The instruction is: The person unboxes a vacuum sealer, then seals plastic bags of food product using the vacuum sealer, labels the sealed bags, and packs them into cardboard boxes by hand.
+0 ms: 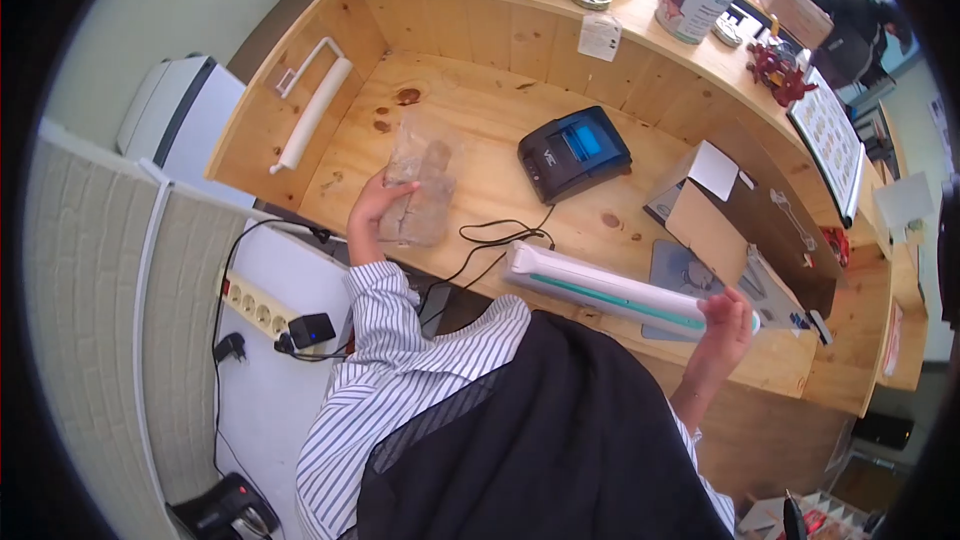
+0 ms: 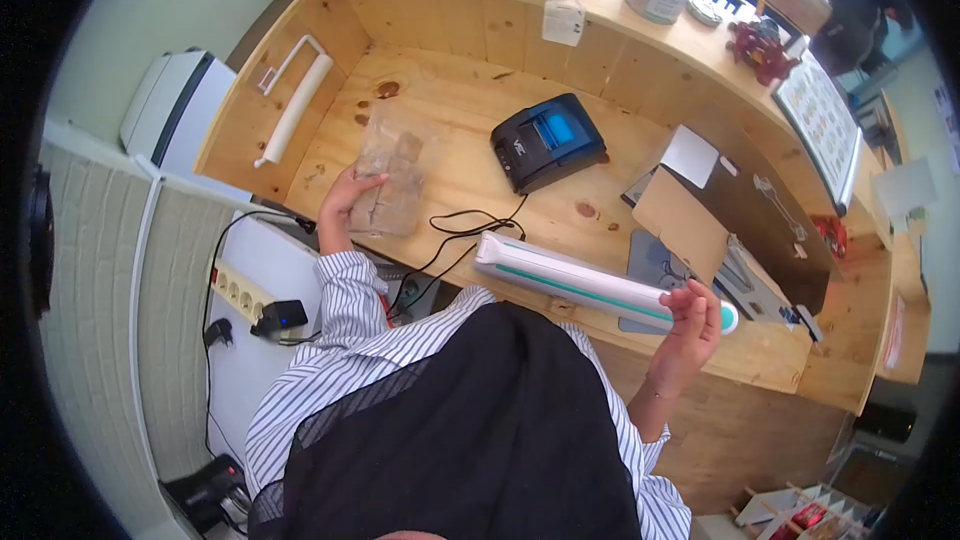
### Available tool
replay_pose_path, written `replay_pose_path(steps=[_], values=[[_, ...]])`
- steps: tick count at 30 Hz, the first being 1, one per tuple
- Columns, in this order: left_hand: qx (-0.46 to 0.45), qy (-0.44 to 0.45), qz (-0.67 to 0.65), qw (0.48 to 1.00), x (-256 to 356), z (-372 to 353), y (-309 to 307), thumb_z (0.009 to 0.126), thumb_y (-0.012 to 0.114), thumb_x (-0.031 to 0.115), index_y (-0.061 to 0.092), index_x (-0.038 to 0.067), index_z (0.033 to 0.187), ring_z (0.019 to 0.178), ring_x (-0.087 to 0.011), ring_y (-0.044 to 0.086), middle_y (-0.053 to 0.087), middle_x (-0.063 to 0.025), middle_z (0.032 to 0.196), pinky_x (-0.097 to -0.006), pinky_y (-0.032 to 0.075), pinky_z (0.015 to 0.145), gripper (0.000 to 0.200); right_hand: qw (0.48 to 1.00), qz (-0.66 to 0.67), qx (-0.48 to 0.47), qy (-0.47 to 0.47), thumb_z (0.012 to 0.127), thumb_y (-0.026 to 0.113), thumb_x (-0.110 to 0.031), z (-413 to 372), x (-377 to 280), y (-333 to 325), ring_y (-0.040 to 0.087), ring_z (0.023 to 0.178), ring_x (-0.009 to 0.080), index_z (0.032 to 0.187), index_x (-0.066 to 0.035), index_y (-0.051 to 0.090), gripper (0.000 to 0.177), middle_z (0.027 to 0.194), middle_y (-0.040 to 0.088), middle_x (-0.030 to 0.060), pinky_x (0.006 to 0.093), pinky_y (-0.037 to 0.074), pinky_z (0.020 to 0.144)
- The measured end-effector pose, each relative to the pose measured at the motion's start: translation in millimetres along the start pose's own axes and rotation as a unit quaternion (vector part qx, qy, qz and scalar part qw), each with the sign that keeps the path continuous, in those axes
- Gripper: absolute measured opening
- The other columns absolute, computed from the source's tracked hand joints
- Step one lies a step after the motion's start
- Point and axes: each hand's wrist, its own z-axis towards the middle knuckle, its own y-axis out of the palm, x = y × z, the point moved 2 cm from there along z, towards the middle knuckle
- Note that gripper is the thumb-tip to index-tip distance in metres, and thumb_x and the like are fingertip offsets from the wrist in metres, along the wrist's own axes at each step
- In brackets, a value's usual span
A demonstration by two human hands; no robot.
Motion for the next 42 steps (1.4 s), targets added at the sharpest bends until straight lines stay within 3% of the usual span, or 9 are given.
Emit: replay_pose_path(steps=[6,12,14,22,30,33,37,39,42], values=[[-0.103,-0.146,-0.094,0.979,-54.0,46.7,1.8,0.072,0.065,0.016,0.045,-0.002,0.112,0.085,-0.0183,0.057,0.058,-0.011,0.097,-0.0307,0.048,0.072,0.049,0.986,-0.047,0.146,-0.06,0.088,0.042,-0.019,-22.5,-17.9,-38.0,0.053,0.069,0.0144,0.094,0.002,0.054,0.025,0.076,0.055,0.0073,0.0276,0.046,0.068],[0.045,-0.187,0.235,0.953,-71.3,64.3,-3.6,0.068,0.067,0.028,0.047,-0.003,0.112,0.088,-0.0247,0.057,0.056,-0.0159,0.101,-0.0327,0.045,0.076,0.057,0.968,-0.082,0.232,-0.058,0.087,0.046,-0.02,-29.8,-21.9,-75.3,0.053,0.068,0.0126,0.093,0.002,0.055,0.024,0.075,0.056,0.0071,0.025,0.046,0.065],[0.281,-0.09,0.452,0.842,-25.2,39.3,10.9,0.065,0.068,0.035,0.048,0.0,0.111,0.099,-0.0319,0.05,0.051,-0.0243,0.106,-0.0381,0.039,0.084,0.061,0.962,-0.096,0.249,-0.06,0.086,0.047,-0.019,-26.6,-22.2,-88.2,0.054,0.068,0.0125,0.092,0.001,0.055,0.023,0.076,0.056,0.0068,0.0245,0.046,0.065],[0.231,0.168,0.265,0.921,18.9,0.9,49.7,0.076,0.06,0.03,0.049,0.005,0.113,0.108,-0.0275,0.043,0.047,-0.0187,0.112,-0.0352,0.033,0.09,0.046,0.922,-0.283,0.262,-0.028,0.084,0.051,-0.018,8.6,-1.0,-147.7,0.054,0.066,0.0103,0.093,0.001,0.057,0.021,0.076,0.057,0.0064,0.0215,0.045,0.061],[0.223,0.203,0.27,0.914,23.7,-60.1,101.4,0.08,0.057,0.023,0.052,0.005,0.107,0.104,-0.0242,0.045,0.05,-0.0122,0.109,-0.0328,0.033,0.09,0.033,0.875,-0.473,0.001,0.102,0.08,0.053,-0.011,26.8,62.7,-190.6,0.055,0.077,0.0149,0.108,-0.004,0.051,0.029,0.088,0.059,0.0095,0.027,0.045,0.067],[0.246,0.228,0.294,0.895,5.3,-73.5,103.6,0.08,0.056,0.022,0.053,0.004,0.105,0.103,-0.0244,0.046,0.052,-0.0118,0.107,-0.0328,0.033,0.09,0.031,0.868,-0.472,-0.064,0.139,0.08,0.052,-0.012,30.9,76.1,-202.1,0.058,0.072,0.0172,0.102,0.0,0.053,0.025,0.079,0.059,0.0123,0.0272,0.045,0.065],[0.293,0.26,0.278,0.877,17.1,-112.4,126.6,0.078,0.056,0.018,0.055,0.004,0.099,0.098,-0.0266,0.049,0.055,-0.0113,0.1,-0.034,0.036,0.087,0.025,0.763,-0.496,-0.314,0.272,0.079,0.049,-0.018,28.5,85.2,-165.1,0.058,0.065,0.0203,0.085,0.002,0.058,0.022,0.072,0.06,0.0104,0.0297,0.044,0.06],[0.325,0.277,0.298,0.854,27.4,-141.0,134.0,0.076,0.057,0.014,0.057,0.004,0.094,0.095,-0.027,0.05,0.055,-0.0112,0.096,-0.0345,0.038,0.084,0.021,0.647,-0.53,-0.476,0.271,0.078,0.051,-0.02,12.2,74.1,-107.6,0.059,0.072,0.0263,0.087,0.0,0.058,0.024,0.079,0.062,0.0113,0.0335,0.045,0.066],[0.405,0.306,0.335,0.794,34.9,-192.8,121.1,0.073,0.057,0.007,0.058,0.004,0.086,0.089,-0.0252,0.053,0.057,-0.01,0.09,-0.0342,0.04,0.08,0.014,0.63,-0.527,-0.564,0.085,0.08,0.042,-0.03,-22.1,157.2,-85.4,0.053,0.086,0.0391,0.098,-0.004,0.056,0.035,0.093,0.057,0.0222,0.0401,0.042,0.076]])
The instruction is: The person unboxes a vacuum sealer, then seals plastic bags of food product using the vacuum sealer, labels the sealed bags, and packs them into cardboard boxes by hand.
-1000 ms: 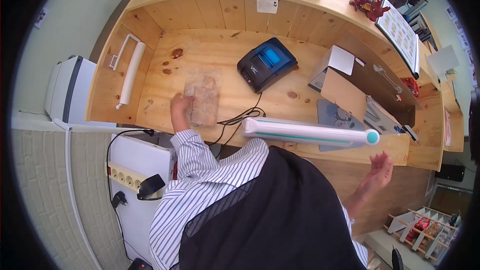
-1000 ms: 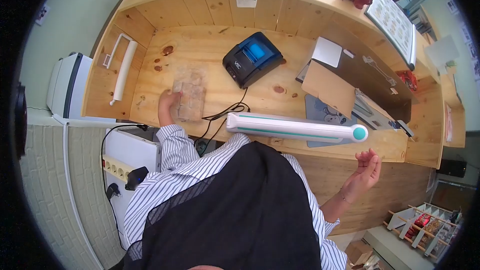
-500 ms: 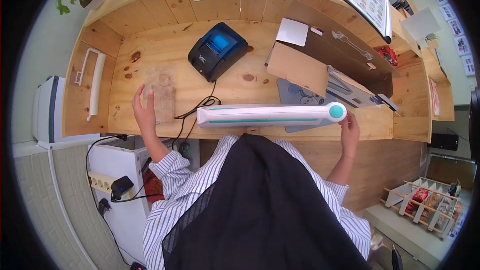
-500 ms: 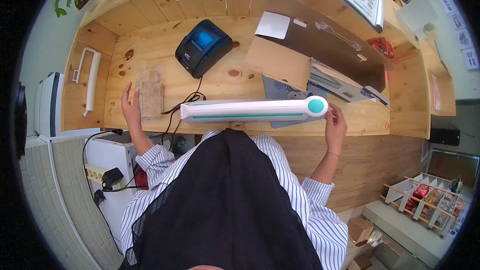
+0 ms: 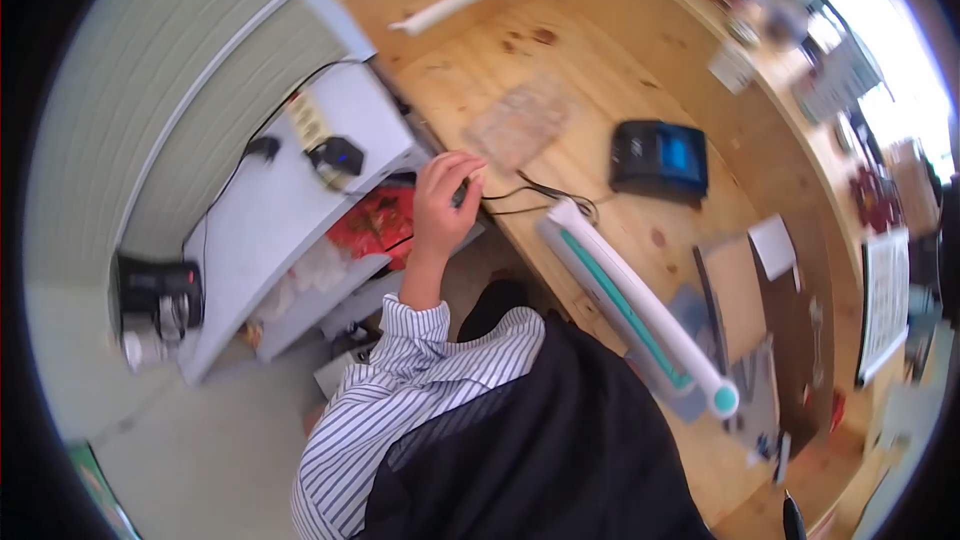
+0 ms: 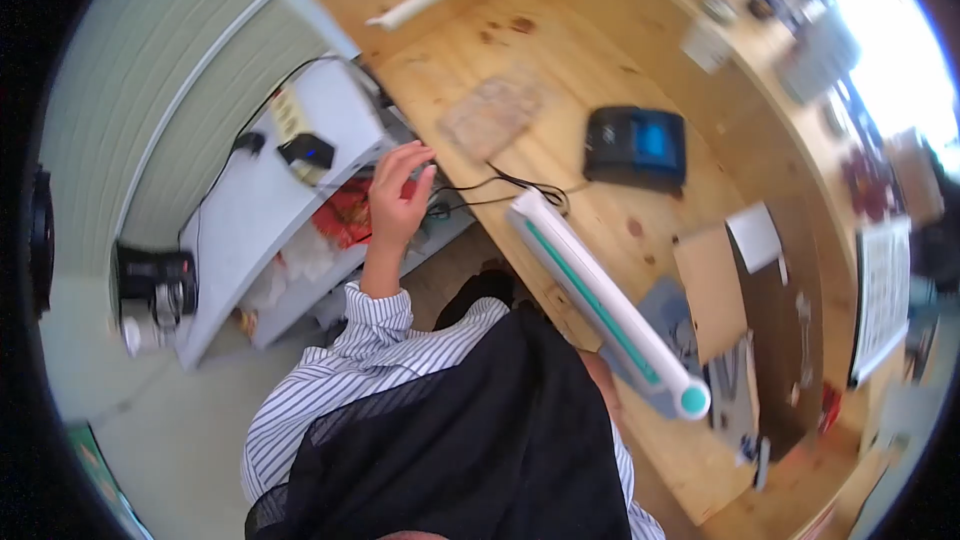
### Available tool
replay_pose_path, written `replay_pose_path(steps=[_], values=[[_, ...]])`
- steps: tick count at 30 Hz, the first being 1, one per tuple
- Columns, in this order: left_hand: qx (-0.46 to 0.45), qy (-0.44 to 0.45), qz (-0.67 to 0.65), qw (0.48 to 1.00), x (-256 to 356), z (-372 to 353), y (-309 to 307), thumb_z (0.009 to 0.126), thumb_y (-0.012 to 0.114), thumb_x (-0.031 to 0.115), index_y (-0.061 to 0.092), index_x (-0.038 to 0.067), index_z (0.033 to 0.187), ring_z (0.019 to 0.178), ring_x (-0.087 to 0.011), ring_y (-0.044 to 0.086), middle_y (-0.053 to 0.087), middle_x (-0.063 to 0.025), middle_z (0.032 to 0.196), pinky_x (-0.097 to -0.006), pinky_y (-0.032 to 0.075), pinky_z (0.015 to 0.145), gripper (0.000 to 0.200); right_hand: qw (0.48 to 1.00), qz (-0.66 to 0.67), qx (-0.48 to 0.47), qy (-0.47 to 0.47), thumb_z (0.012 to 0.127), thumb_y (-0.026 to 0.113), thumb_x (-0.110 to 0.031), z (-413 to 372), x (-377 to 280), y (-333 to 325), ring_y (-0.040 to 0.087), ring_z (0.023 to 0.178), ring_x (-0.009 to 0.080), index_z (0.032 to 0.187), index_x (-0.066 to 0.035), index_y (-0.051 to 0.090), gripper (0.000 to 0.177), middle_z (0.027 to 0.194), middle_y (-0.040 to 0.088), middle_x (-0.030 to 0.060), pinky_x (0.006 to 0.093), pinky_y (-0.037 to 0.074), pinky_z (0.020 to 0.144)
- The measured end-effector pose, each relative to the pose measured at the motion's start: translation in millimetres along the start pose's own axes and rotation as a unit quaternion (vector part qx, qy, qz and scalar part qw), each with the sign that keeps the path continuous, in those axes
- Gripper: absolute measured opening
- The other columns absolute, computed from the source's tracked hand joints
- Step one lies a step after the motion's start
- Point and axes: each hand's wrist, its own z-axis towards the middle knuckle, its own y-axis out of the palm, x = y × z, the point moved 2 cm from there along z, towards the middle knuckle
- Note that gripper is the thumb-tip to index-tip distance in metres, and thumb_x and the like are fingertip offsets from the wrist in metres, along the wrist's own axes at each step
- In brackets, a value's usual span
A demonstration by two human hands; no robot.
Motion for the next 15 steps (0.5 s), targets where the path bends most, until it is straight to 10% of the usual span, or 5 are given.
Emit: replay_pose_path(steps=[3,5,15], values=[[0.226,0.006,0.118,0.967,-17.0,-17.5,-65.8,0.073,0.055,0.003,0.059,0.003,0.082,0.08,-0.0235,0.055,0.058,-0.0094,0.082,-0.0326,0.042,0.074,0.01,0.953,-0.146,-0.247,-0.093,0.08,0.041,-0.029,32.3,-130.4,-47.0,0.054,0.086,0.0384,0.097,-0.006,0.055,0.032,0.094,0.056,0.0223,0.0426,0.043,0.073],[0.309,-0.027,0.183,0.933,-31.2,-28.5,-112.5,0.073,0.055,0.002,0.059,0.003,0.087,0.081,-0.0237,0.053,0.057,-0.0091,0.084,-0.0325,0.041,0.075,0.014,0.912,-0.181,-0.176,-0.322,0.08,0.044,-0.027,73.6,-152.1,-20.4,0.056,0.078,0.0343,0.087,-0.007,0.056,0.024,0.081,0.057,0.0196,0.0423,0.044,0.064],[0.138,-0.197,0.118,0.964,-147.8,-44.1,-153.5,0.067,0.068,0.023,0.042,0.003,0.116,0.111,-0.0324,0.039,0.045,-0.0163,0.116,-0.0385,0.029,0.095,0.058,0.738,0.015,0.085,-0.669,0.073,0.059,-0.03,87.2,-455.4,-51.0,0.053,0.072,0.0276,0.079,-0.005,0.058,0.025,0.075,0.055,0.011,0.0372,0.042,0.062]])
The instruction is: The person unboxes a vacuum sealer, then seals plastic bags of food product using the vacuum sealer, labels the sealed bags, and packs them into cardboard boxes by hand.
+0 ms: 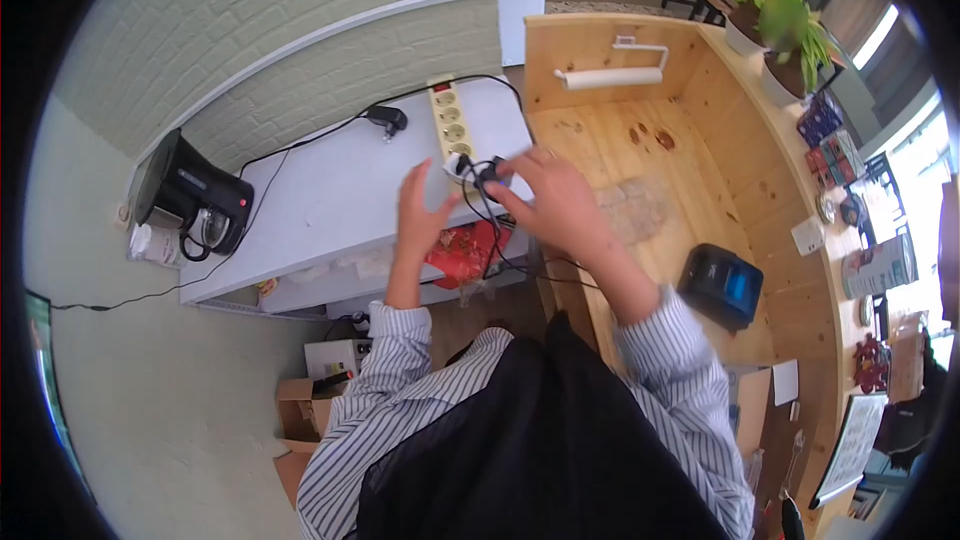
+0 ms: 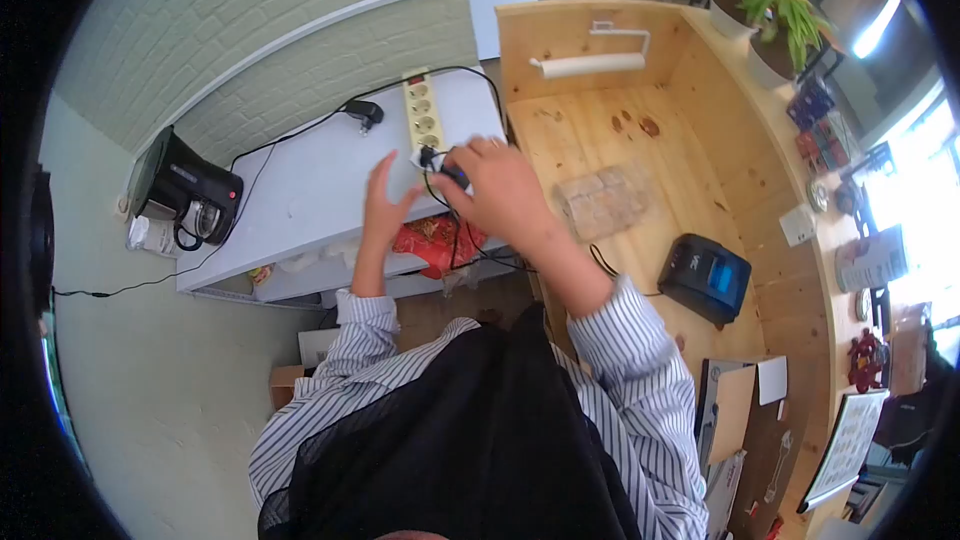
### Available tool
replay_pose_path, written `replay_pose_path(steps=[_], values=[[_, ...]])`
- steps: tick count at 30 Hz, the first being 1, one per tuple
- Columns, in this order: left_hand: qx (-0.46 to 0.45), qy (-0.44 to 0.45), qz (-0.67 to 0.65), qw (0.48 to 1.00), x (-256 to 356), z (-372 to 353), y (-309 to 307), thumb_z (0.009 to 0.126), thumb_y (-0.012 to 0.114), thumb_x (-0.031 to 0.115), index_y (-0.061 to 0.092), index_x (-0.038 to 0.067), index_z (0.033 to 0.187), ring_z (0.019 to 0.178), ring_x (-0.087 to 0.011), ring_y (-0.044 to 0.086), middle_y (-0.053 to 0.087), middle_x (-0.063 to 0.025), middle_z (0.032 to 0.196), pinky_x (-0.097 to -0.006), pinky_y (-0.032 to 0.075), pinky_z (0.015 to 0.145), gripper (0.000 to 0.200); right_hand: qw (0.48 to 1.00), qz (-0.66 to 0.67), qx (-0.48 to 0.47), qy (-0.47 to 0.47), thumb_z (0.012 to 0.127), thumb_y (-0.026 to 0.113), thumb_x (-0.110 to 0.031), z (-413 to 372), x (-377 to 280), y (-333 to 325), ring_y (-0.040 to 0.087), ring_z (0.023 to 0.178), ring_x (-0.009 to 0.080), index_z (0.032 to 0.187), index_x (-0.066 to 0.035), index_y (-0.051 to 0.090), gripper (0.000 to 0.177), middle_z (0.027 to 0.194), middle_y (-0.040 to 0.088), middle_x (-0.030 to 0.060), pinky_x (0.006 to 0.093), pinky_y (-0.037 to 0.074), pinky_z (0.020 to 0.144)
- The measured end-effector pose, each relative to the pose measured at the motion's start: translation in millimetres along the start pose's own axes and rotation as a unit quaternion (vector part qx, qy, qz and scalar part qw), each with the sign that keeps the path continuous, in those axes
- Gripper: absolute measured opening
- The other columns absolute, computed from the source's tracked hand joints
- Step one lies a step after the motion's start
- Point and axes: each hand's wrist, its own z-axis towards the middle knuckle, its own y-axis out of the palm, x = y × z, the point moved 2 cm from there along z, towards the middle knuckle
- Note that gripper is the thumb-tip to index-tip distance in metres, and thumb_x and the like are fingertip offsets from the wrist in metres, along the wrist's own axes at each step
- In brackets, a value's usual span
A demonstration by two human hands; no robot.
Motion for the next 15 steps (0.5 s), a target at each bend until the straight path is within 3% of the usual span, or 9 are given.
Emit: replay_pose_path(steps=[1,3,4,6,7,9,12,14,15], values=[[-0.014,-0.001,-0.033,0.999,-4.9,2.6,9.8,0.066,0.069,0.025,0.041,0.003,0.117,0.113,-0.0331,0.037,0.044,-0.0168,0.117,-0.0387,0.028,0.096,0.062,1.0,-0.001,-0.002,-0.007,0.073,0.059,-0.03,22.8,5.7,15.0,0.053,0.072,0.0276,0.079,-0.005,0.058,0.025,0.075,0.055,0.011,0.0372,0.042,0.062],[-0.02,-0.015,-0.068,0.997,-15.1,2.7,29.4,0.065,0.07,0.025,0.04,0.003,0.118,0.114,-0.0336,0.036,0.044,-0.0168,0.118,-0.0388,0.028,0.096,0.065,0.961,-0.23,-0.15,0.032,0.073,0.056,-0.035,57.6,20.1,50.4,0.055,0.076,0.0282,0.077,-0.003,0.06,0.033,0.08,0.057,0.012,0.0369,0.044,0.068],[-0.036,-0.03,-0.101,0.994,-16.0,3.4,34.6,0.063,0.071,0.026,0.039,0.004,0.119,0.116,-0.0341,0.035,0.043,-0.0168,0.119,-0.0389,0.028,0.096,0.068,0.961,-0.232,-0.149,0.028,0.073,0.056,-0.035,66.2,24.5,64.4,0.055,0.076,0.0282,0.077,-0.003,0.06,0.033,0.08,0.057,0.012,0.0369,0.044,0.068],[-0.03,-0.038,-0.105,0.993,-15.9,2.9,37.4,0.062,0.072,0.028,0.039,0.004,0.119,0.116,-0.0345,0.034,0.043,-0.0166,0.119,-0.0394,0.028,0.096,0.069,0.898,-0.303,-0.311,0.066,0.072,0.053,-0.038,79.2,35.0,92.2,0.056,0.077,0.0284,0.075,-0.004,0.062,0.036,0.08,0.058,0.0131,0.0385,0.044,0.071],[-0.029,-0.048,-0.109,0.992,-16.6,3.1,35.5,0.062,0.072,0.029,0.039,0.004,0.119,0.117,-0.0349,0.033,0.043,-0.0164,0.119,-0.0399,0.027,0.096,0.071,0.899,-0.303,-0.31,0.065,0.072,0.053,-0.038,86.0,32.6,95.8,0.056,0.077,0.0284,0.075,-0.004,0.062,0.036,0.08,0.058,0.0131,0.0385,0.044,0.071],[-0.036,-0.03,-0.103,0.994,-17.1,3.4,30.5,0.061,0.072,0.032,0.039,0.005,0.119,0.117,-0.0352,0.034,0.042,-0.0159,0.119,-0.041,0.027,0.096,0.072,0.929,-0.259,-0.256,0.068,0.073,0.052,-0.032,93.9,27.2,95.9,0.056,0.078,0.0286,0.074,-0.005,0.062,0.028,0.079,0.057,0.0141,0.0374,0.044,0.07],[-0.047,-0.002,-0.08,0.996,-12.2,2.8,26.2,0.061,0.07,0.04,0.038,0.004,0.119,0.116,-0.0357,0.034,0.042,-0.0158,0.12,-0.0427,0.026,0.096,0.076,0.994,-0.065,-0.089,0.02,0.072,0.057,-0.022,105.1,10.3,56.3,0.054,0.069,0.0288,0.069,-0.002,0.058,0.02,0.073,0.055,0.0152,0.0366,0.042,0.061],[-0.055,0.025,-0.065,0.996,-12.4,4.9,25.1,0.061,0.069,0.045,0.038,0.003,0.119,0.116,-0.0359,0.034,0.042,-0.0161,0.12,-0.0434,0.026,0.096,0.078,0.996,0.066,-0.058,0.025,0.074,0.059,-0.021,95.0,-5.4,20.9,0.051,0.06,0.0231,0.059,0.001,0.046,0.03,0.064,0.052,0.0112,0.0321,0.04,0.058],[0.01,0.056,-0.079,0.995,-12.0,2.9,22.7,0.063,0.065,0.05,0.038,0.002,0.118,0.115,-0.0365,0.035,0.042,-0.0168,0.119,-0.0442,0.027,0.095,0.078,0.967,0.224,-0.093,0.075,0.077,0.057,-0.019,81.0,-8.5,4.1,0.049,0.056,0.018,0.059,0.0,0.044,0.029,0.062,0.049,0.0078,0.0285,0.04,0.054]])
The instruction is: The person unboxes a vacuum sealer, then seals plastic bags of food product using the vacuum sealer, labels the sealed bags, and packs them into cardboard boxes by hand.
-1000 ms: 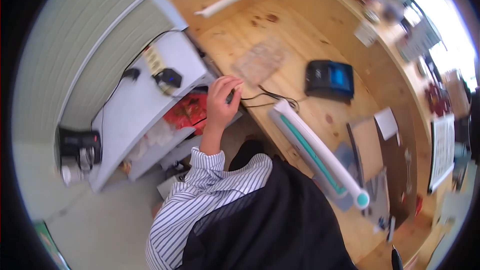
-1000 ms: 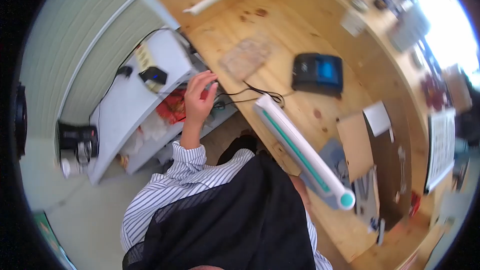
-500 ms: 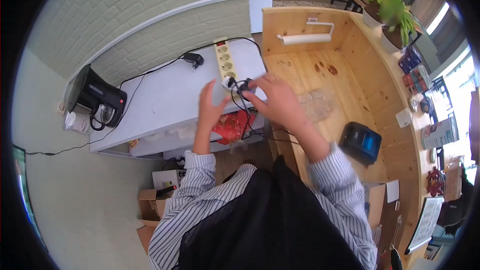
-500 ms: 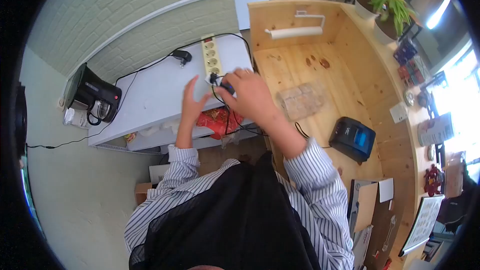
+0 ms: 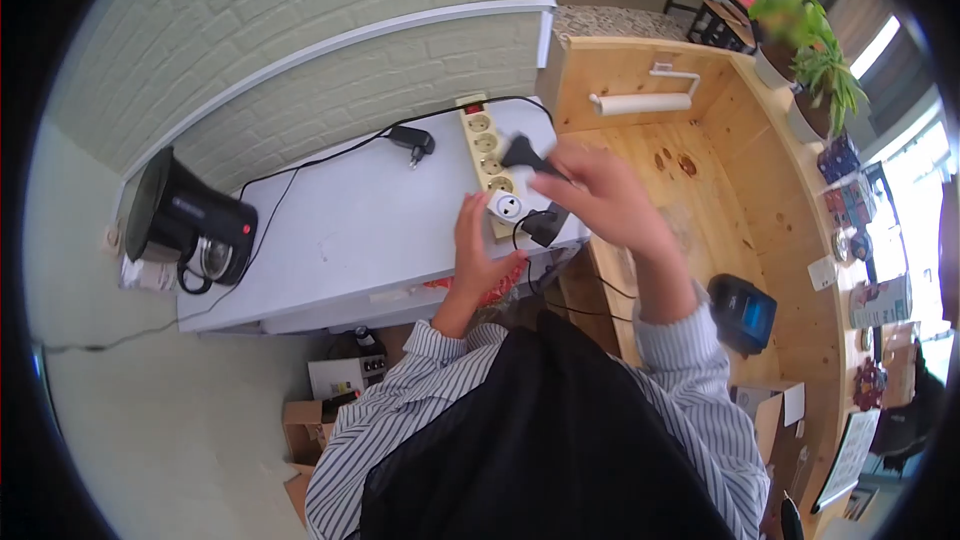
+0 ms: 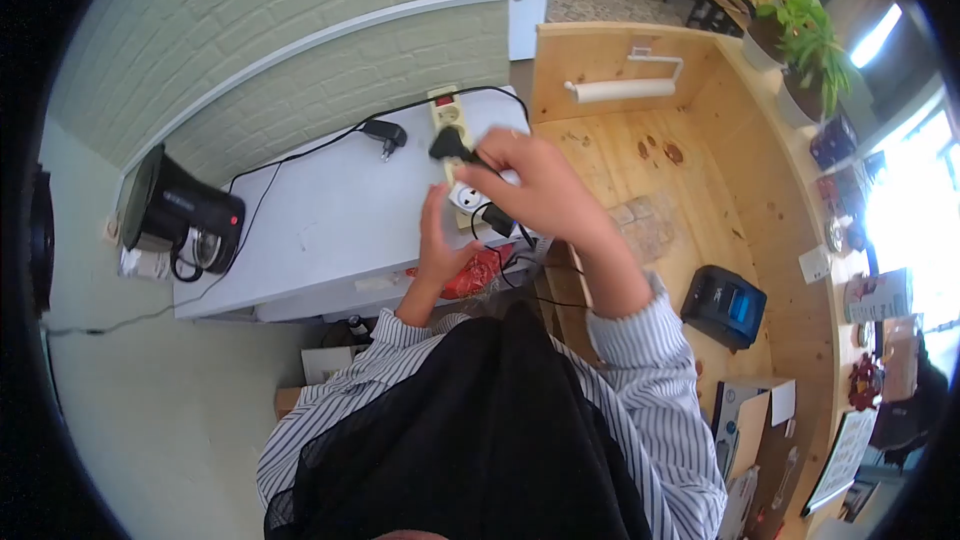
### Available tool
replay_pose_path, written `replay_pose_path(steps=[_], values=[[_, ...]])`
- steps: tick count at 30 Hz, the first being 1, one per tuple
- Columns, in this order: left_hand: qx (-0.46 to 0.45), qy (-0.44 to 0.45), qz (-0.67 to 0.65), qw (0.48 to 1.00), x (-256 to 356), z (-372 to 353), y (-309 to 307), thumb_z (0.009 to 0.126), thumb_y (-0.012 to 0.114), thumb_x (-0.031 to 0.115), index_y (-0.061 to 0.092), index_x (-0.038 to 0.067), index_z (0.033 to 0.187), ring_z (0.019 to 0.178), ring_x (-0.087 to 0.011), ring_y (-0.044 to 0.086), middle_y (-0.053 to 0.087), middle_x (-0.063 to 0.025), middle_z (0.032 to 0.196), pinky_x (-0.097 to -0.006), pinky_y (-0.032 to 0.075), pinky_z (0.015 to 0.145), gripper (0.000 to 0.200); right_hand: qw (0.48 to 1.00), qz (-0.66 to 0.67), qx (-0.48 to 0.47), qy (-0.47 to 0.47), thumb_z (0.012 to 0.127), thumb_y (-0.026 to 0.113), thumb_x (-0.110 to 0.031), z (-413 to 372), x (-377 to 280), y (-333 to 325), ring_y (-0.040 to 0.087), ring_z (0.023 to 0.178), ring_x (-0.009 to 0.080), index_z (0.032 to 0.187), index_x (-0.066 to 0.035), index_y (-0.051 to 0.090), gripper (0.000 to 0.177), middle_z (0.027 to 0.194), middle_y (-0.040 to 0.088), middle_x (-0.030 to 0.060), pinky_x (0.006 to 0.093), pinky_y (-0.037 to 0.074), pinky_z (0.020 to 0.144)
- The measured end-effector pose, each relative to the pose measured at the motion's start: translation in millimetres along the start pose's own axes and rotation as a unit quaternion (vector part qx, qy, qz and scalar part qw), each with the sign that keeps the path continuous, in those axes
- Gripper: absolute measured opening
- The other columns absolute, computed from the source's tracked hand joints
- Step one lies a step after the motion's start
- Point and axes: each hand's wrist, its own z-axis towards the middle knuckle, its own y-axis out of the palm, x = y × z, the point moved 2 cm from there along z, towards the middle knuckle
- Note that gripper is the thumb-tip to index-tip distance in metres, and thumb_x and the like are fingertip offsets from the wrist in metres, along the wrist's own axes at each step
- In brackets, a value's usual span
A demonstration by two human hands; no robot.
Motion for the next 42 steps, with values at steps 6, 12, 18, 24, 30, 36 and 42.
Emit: replay_pose_path(steps=[6,12,18,24,30,36,42], values=[[0.127,0.176,-0.12,0.969,48.8,19.0,-4.6,0.068,0.056,0.059,0.042,0.002,0.113,0.109,-0.0352,0.04,0.045,-0.0173,0.112,-0.0474,0.032,0.09,0.075,0.858,0.485,0.149,0.076,0.081,0.051,-0.01,-155.3,17.3,-25.7,0.042,0.05,0.0067,0.071,-0.005,0.044,0.014,0.059,0.042,0.0017,0.0213,0.034,0.043],[-0.104,0.247,-0.363,0.892,127.0,4.3,62.4,0.074,0.058,0.04,0.052,0.003,0.095,0.093,-0.0323,0.051,0.055,-0.0149,0.093,-0.0422,0.039,0.082,0.043,0.878,0.11,0.125,0.449,0.078,0.057,-0.016,-332.0,19.2,17.5,0.052,0.056,0.0173,0.102,-0.003,0.054,0.028,0.071,0.055,0.0063,0.0301,0.043,0.054],[-0.407,0.09,-0.207,0.885,115.9,-85.9,185.3,0.071,0.063,0.029,0.043,0.002,0.113,0.105,-0.0388,0.04,0.044,-0.0221,0.11,-0.0417,0.033,0.088,0.054,0.641,-0.3,0.313,0.633,0.067,0.064,-0.023,-509.1,-10.6,65.7,0.054,0.072,0.0272,0.099,-0.014,0.061,0.033,0.083,0.058,0.0116,0.0345,0.044,0.064],[-0.41,0.017,0.004,0.912,69.6,-126.7,220.0,0.073,0.061,0.028,0.032,0.006,0.123,0.109,-0.0383,0.034,0.036,-0.025,0.116,-0.0426,0.028,0.091,0.062,0.619,-0.469,0.298,0.554,0.061,0.068,-0.038,-523.5,-10.4,34.3,0.047,0.09,0.0314,0.107,-0.012,0.055,0.054,0.095,0.05,0.0146,0.0406,0.037,0.076],[-0.391,-0.037,-0.006,0.92,107.1,-139.7,213.6,0.073,0.061,0.026,0.03,0.006,0.125,0.109,-0.0375,0.033,0.035,-0.0235,0.116,-0.042,0.027,0.092,0.064,0.719,-0.454,0.174,0.497,0.051,0.071,-0.048,-484.4,36.7,-2.5,0.045,0.098,0.0358,0.113,-0.011,0.047,0.076,0.106,0.048,0.0171,0.0432,0.034,0.083],[-0.341,-0.074,-0.001,0.937,98.6,-163.0,191.1,0.073,0.061,0.024,0.029,0.006,0.126,0.111,-0.0377,0.032,0.034,-0.0247,0.118,-0.0418,0.025,0.094,0.065,0.721,-0.343,0.174,0.576,0.056,0.069,-0.04,-486.8,83.7,0.5,0.046,0.1,0.0371,0.12,-0.017,0.04,0.074,0.106,0.049,0.0182,0.0443,0.037,0.085],[-0.301,-0.115,-0.009,0.947,95.0,-190.1,169.6,0.074,0.06,0.026,0.035,0.006,0.122,0.11,-0.0349,0.035,0.038,-0.0215,0.118,-0.0405,0.028,0.092,0.057,0.738,-0.269,0.087,0.612,0.058,0.064,-0.04,-474.9,91.8,-14.9,0.051,0.094,0.0359,0.12,-0.015,0.035,0.073,0.098,0.053,0.0167,0.0463,0.039,0.08]])
